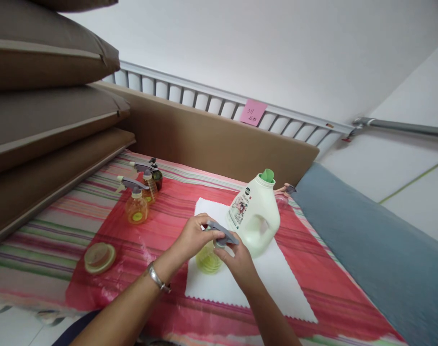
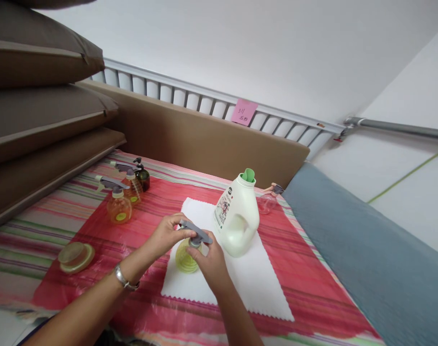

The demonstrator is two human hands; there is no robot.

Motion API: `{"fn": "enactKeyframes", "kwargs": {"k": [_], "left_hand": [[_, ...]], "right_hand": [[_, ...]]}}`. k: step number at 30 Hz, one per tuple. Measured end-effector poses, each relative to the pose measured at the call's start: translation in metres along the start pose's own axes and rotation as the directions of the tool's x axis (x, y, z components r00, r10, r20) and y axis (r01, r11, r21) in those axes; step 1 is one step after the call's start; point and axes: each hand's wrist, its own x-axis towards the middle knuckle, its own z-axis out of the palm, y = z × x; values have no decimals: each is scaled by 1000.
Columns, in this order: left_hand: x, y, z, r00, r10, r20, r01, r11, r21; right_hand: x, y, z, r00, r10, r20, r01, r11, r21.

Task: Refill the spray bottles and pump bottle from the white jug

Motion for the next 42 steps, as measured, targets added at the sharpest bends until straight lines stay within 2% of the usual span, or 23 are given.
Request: {"fn": "enactKeyframes", "kwargs": {"k": [2, 7, 11, 16, 21, 26, 31, 36, 42], "left_hand": [[0, 0, 0, 1000, -2, 0, 2, 1000, 3], [-1, 0, 0, 1000, 1, 5, -1, 1000, 9], [-1, 0, 0, 1000, -1, -5, 1, 1000, -12], [-2, 3, 0, 1000, -15, 6, 15, 1000, -6], [-2, 3, 0, 1000, -11, 6, 11, 1000, -7], [-2, 2, -1, 1000, -17, 3, 17, 1000, 0], [-3, 2, 0, 1000, -1, -7, 1, 1000, -2], [-2, 1, -1, 999, -26, -19, 26, 1000, 1], [0, -5, -2, 999, 7, -42, -5, 998, 64]], "right_hand": [[0, 2, 0, 998, -27, 59, 22, 997, 75], [1, 3, -1, 999, 24, -36, -24, 1000, 6], [1, 2, 0, 998, -9, 60, 5, 998, 66], [1, 1, 0, 998, 35, -52, -38, 998, -43], [1, 0, -1, 997, -7, 77, 4, 999, 38], [2, 0, 0, 997, 31, -65, -36, 996, -79], [1, 1, -1, 998, -3, 67, -1, 999, 52], [2, -3, 0, 997, 47, -67, -49, 998, -31], [1, -3, 8, 988, 35, -152, -47, 996, -74]]}}
